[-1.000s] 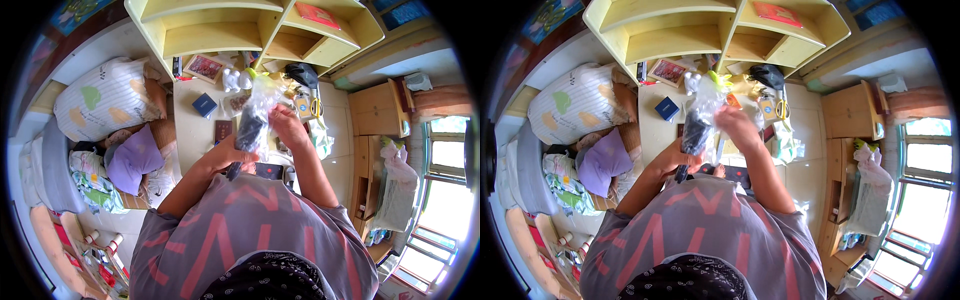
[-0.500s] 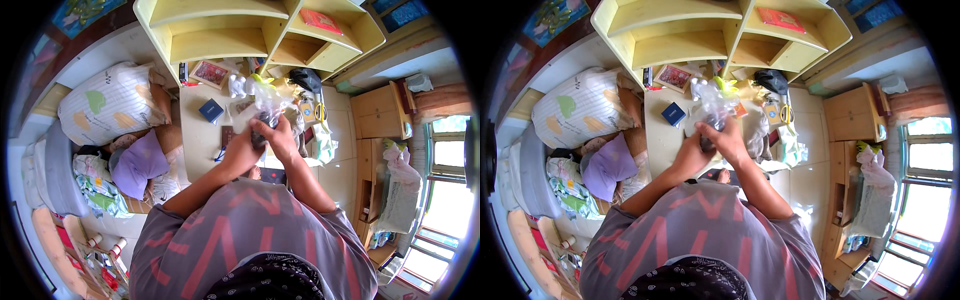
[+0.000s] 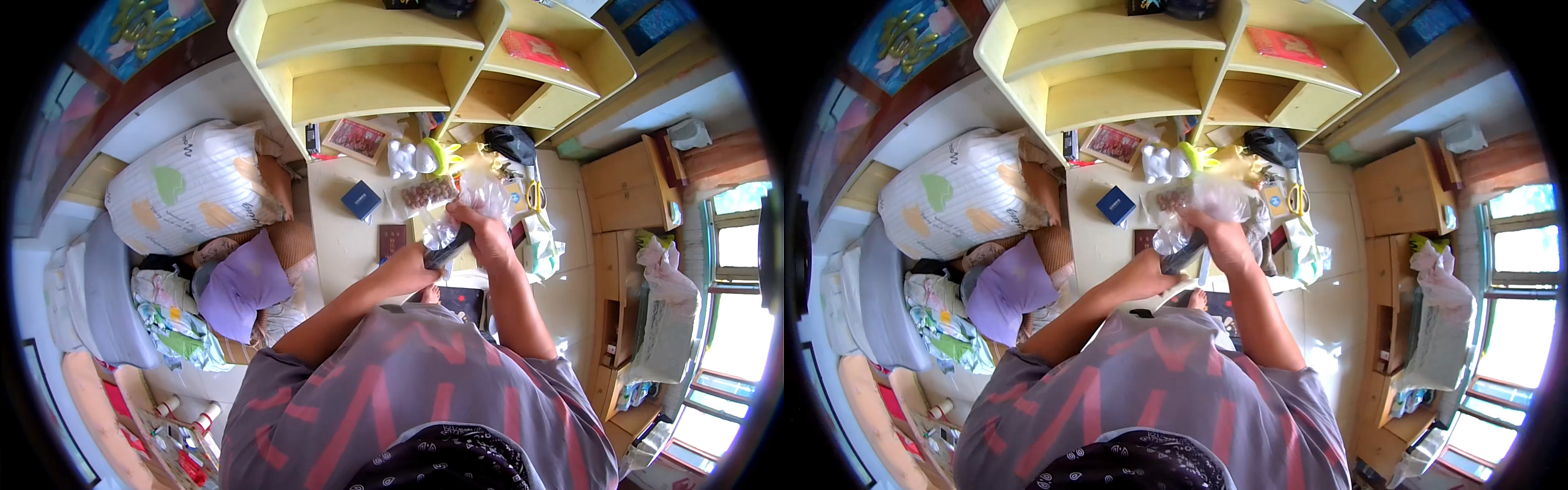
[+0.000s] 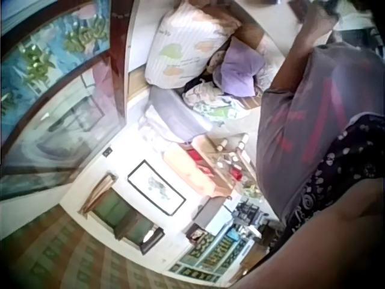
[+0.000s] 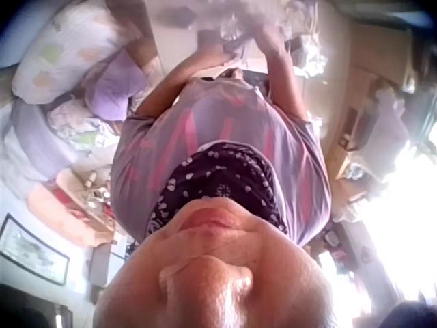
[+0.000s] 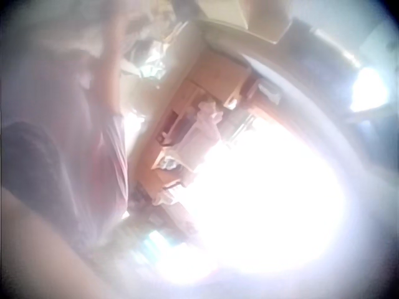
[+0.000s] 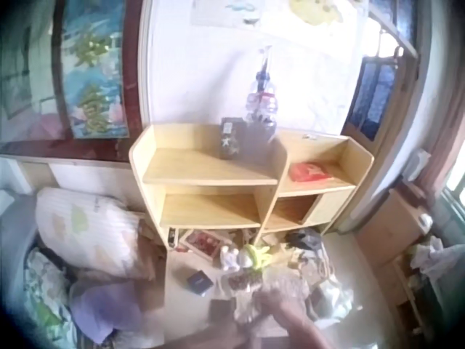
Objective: The person wipes a small box with a cloth, places several boxes and small objects on a shelf, and cleans a framed photograph before placing it on the shelf.
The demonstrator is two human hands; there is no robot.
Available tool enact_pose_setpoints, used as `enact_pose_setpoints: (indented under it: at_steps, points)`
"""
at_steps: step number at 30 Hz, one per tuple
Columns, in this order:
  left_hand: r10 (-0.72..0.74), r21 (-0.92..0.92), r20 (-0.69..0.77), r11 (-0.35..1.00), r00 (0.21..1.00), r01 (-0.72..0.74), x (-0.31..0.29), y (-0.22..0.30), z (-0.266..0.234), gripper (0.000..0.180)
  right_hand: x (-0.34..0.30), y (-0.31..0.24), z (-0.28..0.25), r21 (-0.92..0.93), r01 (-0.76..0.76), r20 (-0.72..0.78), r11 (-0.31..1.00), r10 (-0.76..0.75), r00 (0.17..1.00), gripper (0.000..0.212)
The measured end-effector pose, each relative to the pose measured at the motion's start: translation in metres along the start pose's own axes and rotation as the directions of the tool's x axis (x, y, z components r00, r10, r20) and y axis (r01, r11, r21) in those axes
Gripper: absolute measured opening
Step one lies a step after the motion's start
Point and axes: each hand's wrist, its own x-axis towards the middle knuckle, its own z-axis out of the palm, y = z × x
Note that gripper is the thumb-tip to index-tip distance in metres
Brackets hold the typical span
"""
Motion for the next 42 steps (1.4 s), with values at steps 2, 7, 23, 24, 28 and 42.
enact_pose_setpoints:
  at_steps: [2, 7, 23, 24, 28, 42]
  points:
    - [0.091, 0.436, -0.268, 0.899, 0.959, 0.036, 0.004, -0.009, 0.000, 0.030, -0.005, 0.000, 0.006, -0.183, 0.077, -0.059, 0.980, -0.089, 0.994, 0.008]
    - [0.149, 0.290, -0.071, 0.949, 0.986, -0.123, 0.009, -0.017, 0.001, 0.037, -0.009, 0.006, 0.013, -0.196, 0.175, -0.344, 0.965, -0.235, 0.909, 0.008]
    - [-0.195, -0.206, -0.028, 0.961, 0.980, 0.185, 0.028, -0.012, 0.008, 0.028, -0.006, 0.041, 0.011, -0.329, 0.091, -0.214, 0.940, -0.169, 0.962, 0.029]
    - [-0.179, -0.094, -0.112, 0.981, 0.978, 0.169, 0.030, -0.020, 0.009, 0.034, -0.004, 0.057, 0.006, -0.281, 0.071, -0.248, 0.957, -0.144, 0.958, 0.026]
    - [-0.039, -0.202, 0.087, 0.978, 0.995, 0.056, 0.036, -0.069, -0.006, 0.040, 0.000, 0.077, -0.009, -0.070, 0.017, -0.444, 0.997, -0.046, 0.895, 0.018]
    - [0.021, 0.424, -0.896, 0.336, 0.444, 0.841, 0.204, -0.148, -0.260, 0.043, -0.030, 0.121, -0.072, 0.292, -0.037, -0.440, 0.956, 0.169, 0.882, 0.026]
